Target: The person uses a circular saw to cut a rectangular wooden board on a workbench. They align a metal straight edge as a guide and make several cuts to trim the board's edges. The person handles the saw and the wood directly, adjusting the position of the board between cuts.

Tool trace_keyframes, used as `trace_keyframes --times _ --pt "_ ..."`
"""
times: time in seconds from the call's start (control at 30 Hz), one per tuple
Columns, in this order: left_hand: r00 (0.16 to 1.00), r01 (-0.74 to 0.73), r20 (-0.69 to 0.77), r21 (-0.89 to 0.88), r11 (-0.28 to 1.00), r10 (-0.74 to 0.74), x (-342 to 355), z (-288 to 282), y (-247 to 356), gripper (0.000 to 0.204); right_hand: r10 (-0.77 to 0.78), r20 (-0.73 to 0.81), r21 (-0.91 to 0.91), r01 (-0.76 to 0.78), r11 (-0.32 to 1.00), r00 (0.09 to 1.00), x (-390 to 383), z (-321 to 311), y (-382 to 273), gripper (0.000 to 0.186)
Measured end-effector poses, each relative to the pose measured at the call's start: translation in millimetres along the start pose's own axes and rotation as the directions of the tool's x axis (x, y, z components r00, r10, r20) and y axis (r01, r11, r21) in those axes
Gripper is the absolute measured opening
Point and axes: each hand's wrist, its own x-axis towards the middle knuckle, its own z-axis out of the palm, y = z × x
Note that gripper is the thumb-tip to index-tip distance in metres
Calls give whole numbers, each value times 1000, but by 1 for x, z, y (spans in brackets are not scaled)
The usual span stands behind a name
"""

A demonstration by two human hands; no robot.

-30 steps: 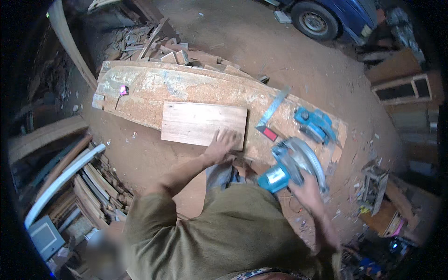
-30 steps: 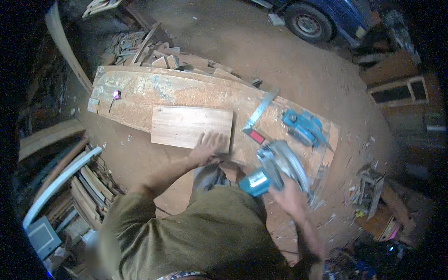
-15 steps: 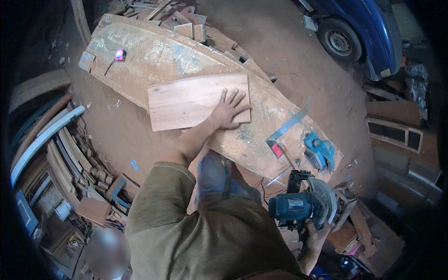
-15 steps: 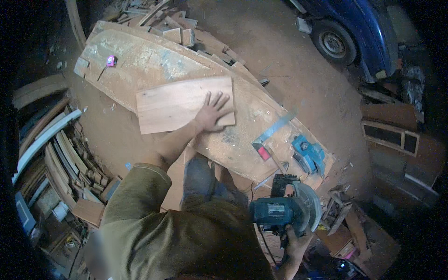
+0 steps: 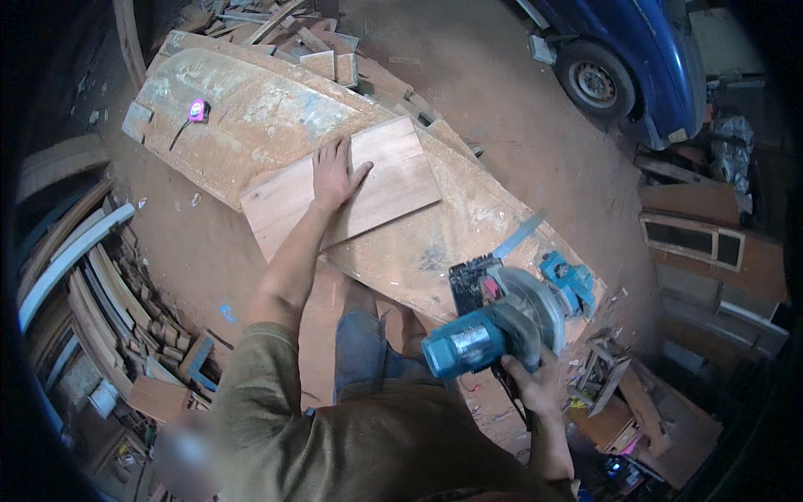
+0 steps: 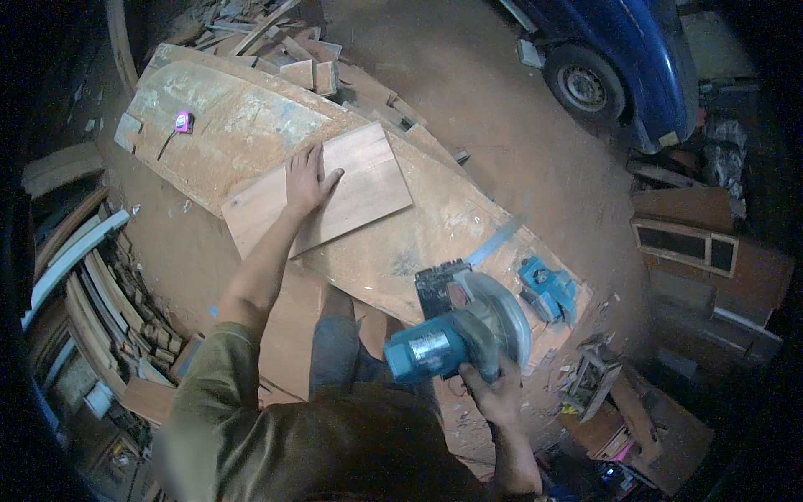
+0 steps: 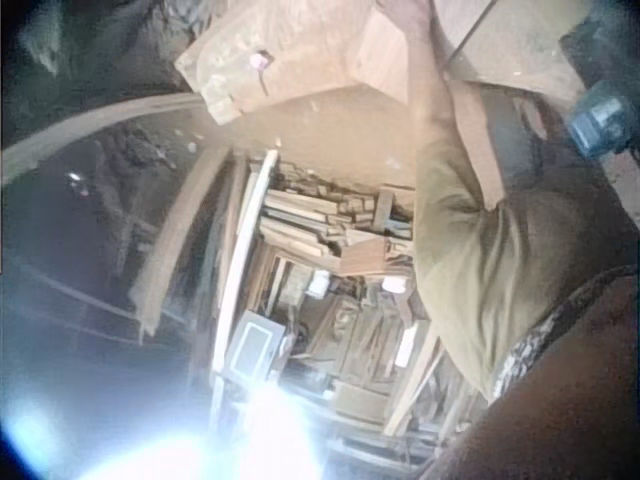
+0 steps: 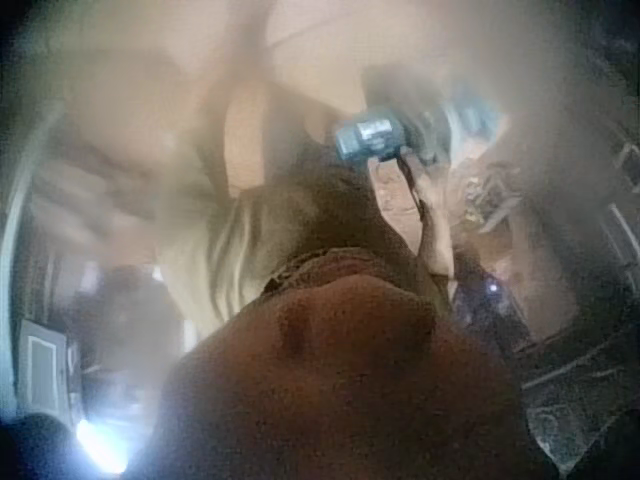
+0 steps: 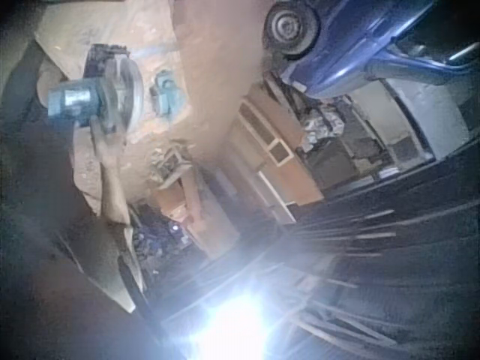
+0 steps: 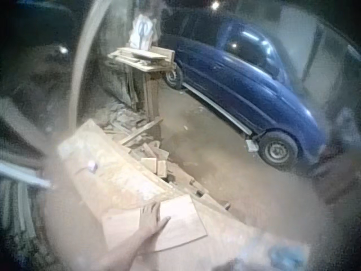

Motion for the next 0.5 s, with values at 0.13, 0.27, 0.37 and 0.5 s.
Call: trace_keyframes --times 0.13,0.27,0.37,0.5 --pt "1000 22 -4 -52 998 -22 -50 0 6 83 -103 79 -38 107 994 992 39 16 32 30" --pt "992 113 -54 -30 993 -115 -88 5 0 87 -300 117 -22 304 952 947 60 37 35 41" --pt "991 135 16 -38 990 -134 -88 6 -3 87 -362 118 -93 373 923 925 81 55 16 45" --pt "997 56 68 -128 990 -47 -79 -7 -14 65 -429 103 -90 438 894 897 117 82 2 48"
